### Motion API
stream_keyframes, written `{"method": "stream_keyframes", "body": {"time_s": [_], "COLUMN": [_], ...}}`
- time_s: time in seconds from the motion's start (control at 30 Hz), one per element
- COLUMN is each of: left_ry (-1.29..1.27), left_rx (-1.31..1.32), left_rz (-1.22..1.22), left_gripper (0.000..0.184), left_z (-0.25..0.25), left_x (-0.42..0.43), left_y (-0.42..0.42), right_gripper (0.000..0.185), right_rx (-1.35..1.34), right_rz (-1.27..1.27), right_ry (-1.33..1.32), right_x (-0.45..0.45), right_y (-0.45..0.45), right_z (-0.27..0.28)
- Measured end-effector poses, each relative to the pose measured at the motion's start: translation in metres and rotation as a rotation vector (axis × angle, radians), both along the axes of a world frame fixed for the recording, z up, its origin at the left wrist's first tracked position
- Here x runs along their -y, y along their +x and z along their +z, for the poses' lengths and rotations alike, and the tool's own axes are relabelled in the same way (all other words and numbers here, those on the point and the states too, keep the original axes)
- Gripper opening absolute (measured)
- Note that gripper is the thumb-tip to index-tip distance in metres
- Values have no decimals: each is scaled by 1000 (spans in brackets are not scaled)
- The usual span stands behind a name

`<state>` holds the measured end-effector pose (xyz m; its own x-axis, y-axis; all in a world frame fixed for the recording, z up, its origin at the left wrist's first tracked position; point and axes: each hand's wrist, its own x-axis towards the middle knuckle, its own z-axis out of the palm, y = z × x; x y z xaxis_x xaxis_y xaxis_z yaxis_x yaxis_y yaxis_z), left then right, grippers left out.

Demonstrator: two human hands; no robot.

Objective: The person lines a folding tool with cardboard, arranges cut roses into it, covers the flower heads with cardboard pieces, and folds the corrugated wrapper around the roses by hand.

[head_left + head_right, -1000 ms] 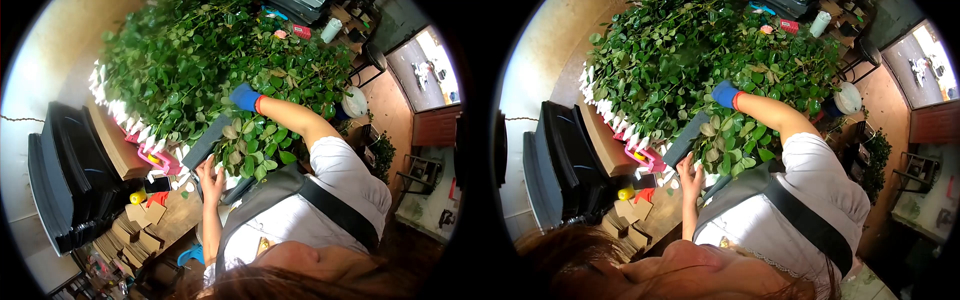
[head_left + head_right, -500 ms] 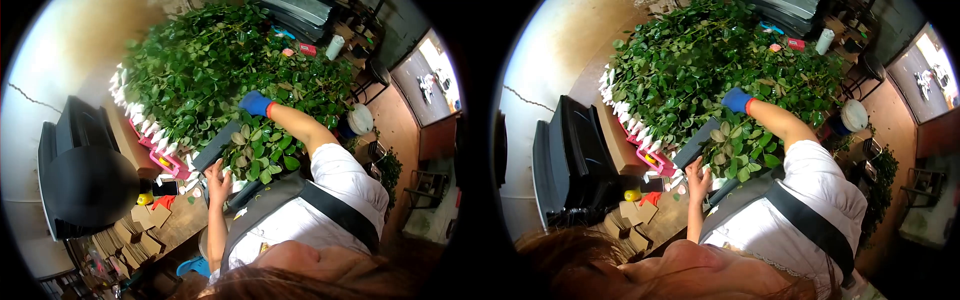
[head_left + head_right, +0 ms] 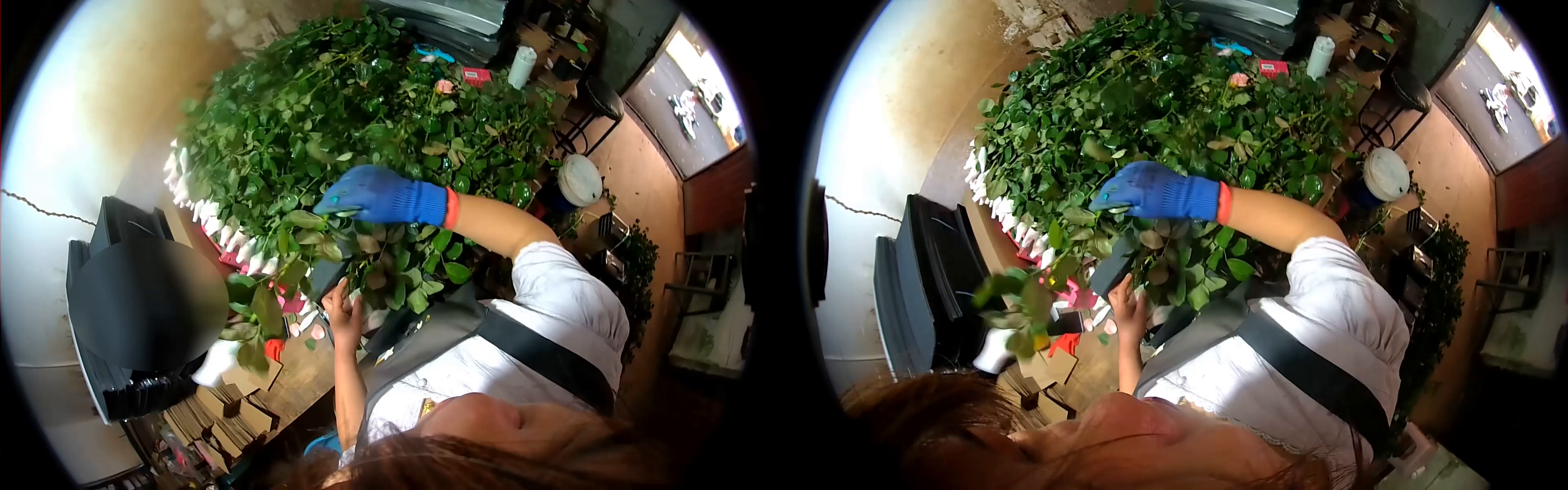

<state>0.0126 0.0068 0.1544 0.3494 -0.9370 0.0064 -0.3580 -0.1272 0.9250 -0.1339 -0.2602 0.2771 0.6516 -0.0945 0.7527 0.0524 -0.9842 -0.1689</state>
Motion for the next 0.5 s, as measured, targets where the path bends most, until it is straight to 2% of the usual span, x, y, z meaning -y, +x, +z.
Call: {"method": "stream_keyframes", "body": {"time_s": [0.03,0.07,0.1,0.13,0.17,0.27,0.3,0.33,0.4,0.43,0.5], "left_ry": [-18,78,49,39,53,-9,-58,43,-27,-167,-59], "left_rx": [-76,-117,-121,-50,20,185,27,-109,2,280,132], "left_rz": [7,48,43,34,32,36,109,130,133,97,90], "left_gripper": [54,53,51,51,50,56,62,60,60,61,65], "left_z": [2,-3,-4,-30,-58,-47,-53,-35,-21,-27,-7], "left_x": [-4,-8,-5,-2,-13,-15,-14,-15,-10,-8,-8], "left_y": [-2,0,1,10,19,11,7,2,-1,4,0], "right_gripper": [40,43,46,47,46,43,44,42,43,45,44], "right_rx": [-19,-75,-133,-223,-245,-393,-496,-495,-573,-642,-774], "right_rz": [-29,31,99,90,82,58,54,30,-9,-41,-178], "right_ry": [-68,-58,-69,-210,-200,-148,-128,-103,-25,26,61], "right_x": [-2,-9,-14,-27,-27,6,18,19,25,25,28], "right_y": [6,9,12,7,4,-20,-38,-57,-89,-98,-110], "right_z": [-2,-5,-4,9,7,8,18,22,20,17,-17]}}
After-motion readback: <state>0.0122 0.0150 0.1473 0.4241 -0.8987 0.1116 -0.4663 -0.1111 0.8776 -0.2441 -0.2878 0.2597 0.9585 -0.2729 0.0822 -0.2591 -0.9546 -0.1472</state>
